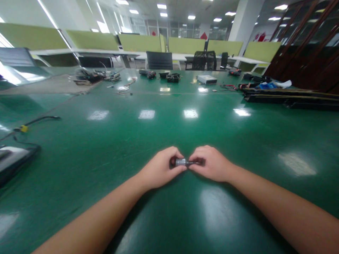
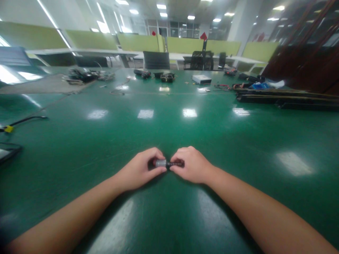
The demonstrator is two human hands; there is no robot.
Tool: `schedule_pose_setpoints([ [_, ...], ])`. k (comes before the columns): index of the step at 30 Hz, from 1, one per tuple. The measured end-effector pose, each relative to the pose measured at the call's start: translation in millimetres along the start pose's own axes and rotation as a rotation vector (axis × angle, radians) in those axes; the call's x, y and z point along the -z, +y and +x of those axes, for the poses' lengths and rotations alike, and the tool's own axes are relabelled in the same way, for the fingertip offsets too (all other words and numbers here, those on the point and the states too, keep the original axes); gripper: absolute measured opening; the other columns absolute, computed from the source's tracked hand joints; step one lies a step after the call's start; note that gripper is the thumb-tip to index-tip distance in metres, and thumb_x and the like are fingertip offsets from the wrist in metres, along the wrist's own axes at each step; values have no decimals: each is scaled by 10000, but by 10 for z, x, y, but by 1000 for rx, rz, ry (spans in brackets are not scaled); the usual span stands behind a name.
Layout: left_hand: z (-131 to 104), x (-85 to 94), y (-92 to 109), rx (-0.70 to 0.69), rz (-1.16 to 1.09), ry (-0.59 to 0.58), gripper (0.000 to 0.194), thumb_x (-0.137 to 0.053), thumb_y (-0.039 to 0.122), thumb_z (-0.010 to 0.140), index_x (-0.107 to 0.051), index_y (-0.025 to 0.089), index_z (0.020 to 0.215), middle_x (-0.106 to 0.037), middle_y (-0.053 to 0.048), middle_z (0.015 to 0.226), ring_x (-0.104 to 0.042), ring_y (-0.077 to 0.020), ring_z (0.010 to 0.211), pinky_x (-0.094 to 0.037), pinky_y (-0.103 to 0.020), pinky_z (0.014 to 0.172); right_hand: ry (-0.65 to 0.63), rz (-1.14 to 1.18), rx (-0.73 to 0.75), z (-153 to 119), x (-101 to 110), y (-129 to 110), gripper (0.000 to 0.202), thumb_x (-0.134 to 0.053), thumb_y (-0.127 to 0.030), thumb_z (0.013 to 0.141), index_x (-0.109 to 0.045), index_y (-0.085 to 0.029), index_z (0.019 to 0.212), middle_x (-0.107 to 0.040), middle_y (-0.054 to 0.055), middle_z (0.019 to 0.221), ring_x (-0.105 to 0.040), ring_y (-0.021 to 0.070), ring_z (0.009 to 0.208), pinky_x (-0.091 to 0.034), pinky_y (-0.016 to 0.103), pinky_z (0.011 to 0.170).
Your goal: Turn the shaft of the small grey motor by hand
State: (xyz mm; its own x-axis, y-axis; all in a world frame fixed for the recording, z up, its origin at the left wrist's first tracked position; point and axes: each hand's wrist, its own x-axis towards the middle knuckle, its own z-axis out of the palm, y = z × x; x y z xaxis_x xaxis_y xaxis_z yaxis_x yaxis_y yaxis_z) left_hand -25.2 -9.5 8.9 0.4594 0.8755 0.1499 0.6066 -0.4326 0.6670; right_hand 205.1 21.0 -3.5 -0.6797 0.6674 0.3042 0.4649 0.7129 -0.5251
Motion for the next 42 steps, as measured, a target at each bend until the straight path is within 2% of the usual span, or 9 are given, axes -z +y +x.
schedule_pose_setpoints([
  [18, 5, 4, 8, 2, 2, -3, 167, -674, 329, 861, -613, 189, 929, -623, -19, 845, -578, -170, 742, -456, -285, 664, -3, -1, -18, -22, 95, 58, 56, -733, -170, 729, -695, -181, 769, -649, -13, 687, -575, 120, 616, -422, 259, 654],
  [30, -11, 11, 18, 13, -15, -3, 162, -682, 315, 860, -608, 191, 933, -620, -12, 854, -579, -168, 741, -456, -286, 667, -63, 22, -37, -35, 198, 120, 51, -718, -166, 722, -688, -173, 763, -642, -11, 682, -572, 111, 603, -429, 238, 611],
  [37, -26, 10, 4, 19, -13, -3, 176, -682, 332, 866, -605, 191, 937, -621, -13, 861, -581, -170, 749, -455, -293, 673, -105, 13, -156, -67, 300, 205, 46, -712, -170, 705, -696, -167, 748, -645, -9, 675, -569, 113, 593, -421, 227, 570],
  [42, -22, 12, 6, 20, -14, -4, 178, -685, 332, 865, -606, 190, 941, -616, -9, 853, -576, -166, 744, -451, -288, 669, -126, 66, -148, -65, 299, 210, 42, -712, -178, 712, -704, -163, 750, -655, -5, 681, -581, 113, 600, -434, 226, 582],
])
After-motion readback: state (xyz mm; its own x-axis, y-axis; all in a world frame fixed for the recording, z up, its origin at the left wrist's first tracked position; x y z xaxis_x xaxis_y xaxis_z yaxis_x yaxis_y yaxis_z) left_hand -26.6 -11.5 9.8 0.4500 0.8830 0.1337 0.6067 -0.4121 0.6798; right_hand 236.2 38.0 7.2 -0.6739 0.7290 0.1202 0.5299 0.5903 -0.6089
